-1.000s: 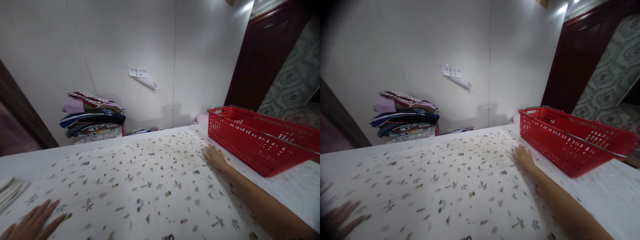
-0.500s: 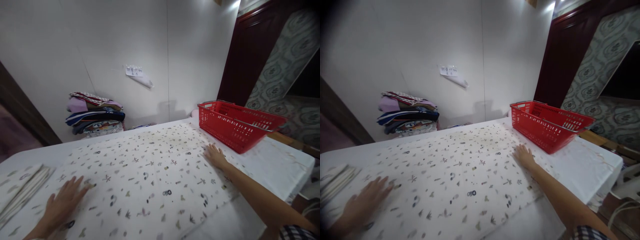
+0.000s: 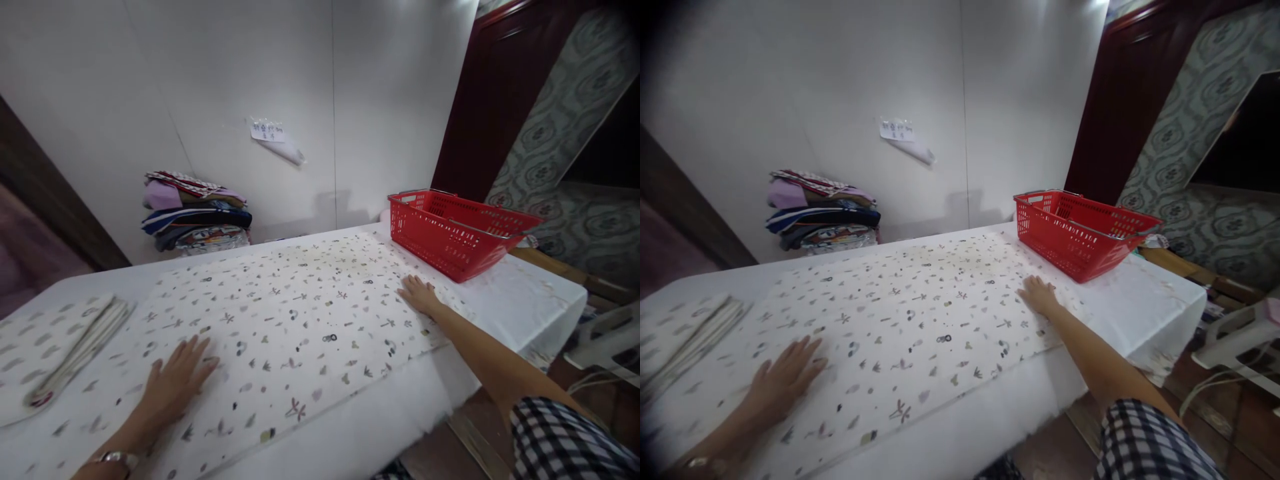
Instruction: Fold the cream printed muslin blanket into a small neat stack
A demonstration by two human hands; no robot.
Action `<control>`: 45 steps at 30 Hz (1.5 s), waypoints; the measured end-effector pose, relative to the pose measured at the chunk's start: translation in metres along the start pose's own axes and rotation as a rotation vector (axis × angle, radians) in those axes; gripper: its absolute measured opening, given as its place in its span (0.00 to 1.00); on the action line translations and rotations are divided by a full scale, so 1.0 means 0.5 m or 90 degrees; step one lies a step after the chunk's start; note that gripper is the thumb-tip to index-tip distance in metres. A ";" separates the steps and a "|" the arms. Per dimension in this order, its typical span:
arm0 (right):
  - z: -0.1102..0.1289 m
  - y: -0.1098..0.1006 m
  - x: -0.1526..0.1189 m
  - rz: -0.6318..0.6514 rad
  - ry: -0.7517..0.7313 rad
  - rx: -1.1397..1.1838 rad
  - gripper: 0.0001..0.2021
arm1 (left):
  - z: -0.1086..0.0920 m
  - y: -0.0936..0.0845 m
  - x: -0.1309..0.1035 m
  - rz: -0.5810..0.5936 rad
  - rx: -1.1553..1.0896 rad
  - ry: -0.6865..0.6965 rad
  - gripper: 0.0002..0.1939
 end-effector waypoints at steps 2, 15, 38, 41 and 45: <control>0.050 -0.001 -0.005 -0.007 -0.057 0.000 0.31 | -0.044 0.001 -0.025 0.033 -0.002 0.020 0.29; 0.239 0.025 0.021 0.048 -0.254 0.056 0.32 | -0.154 -0.044 -0.087 0.013 -0.020 0.111 0.30; 0.084 -0.018 -0.352 -0.158 -0.391 0.205 0.14 | -0.536 -0.134 -0.089 0.071 -0.272 0.313 0.10; 0.096 -0.016 -0.354 -0.150 -0.390 0.161 0.15 | -0.540 -0.141 -0.085 0.069 -0.261 0.308 0.11; 0.101 -0.016 -0.348 -0.160 -0.401 0.121 0.16 | -0.548 -0.147 -0.085 0.061 -0.240 0.305 0.13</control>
Point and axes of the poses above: each hand's wrist, its own x-axis towards the middle knuckle, its own y-axis out of the palm, z = x × y, the point moved 6 cm from there along x, towards the middle knuckle
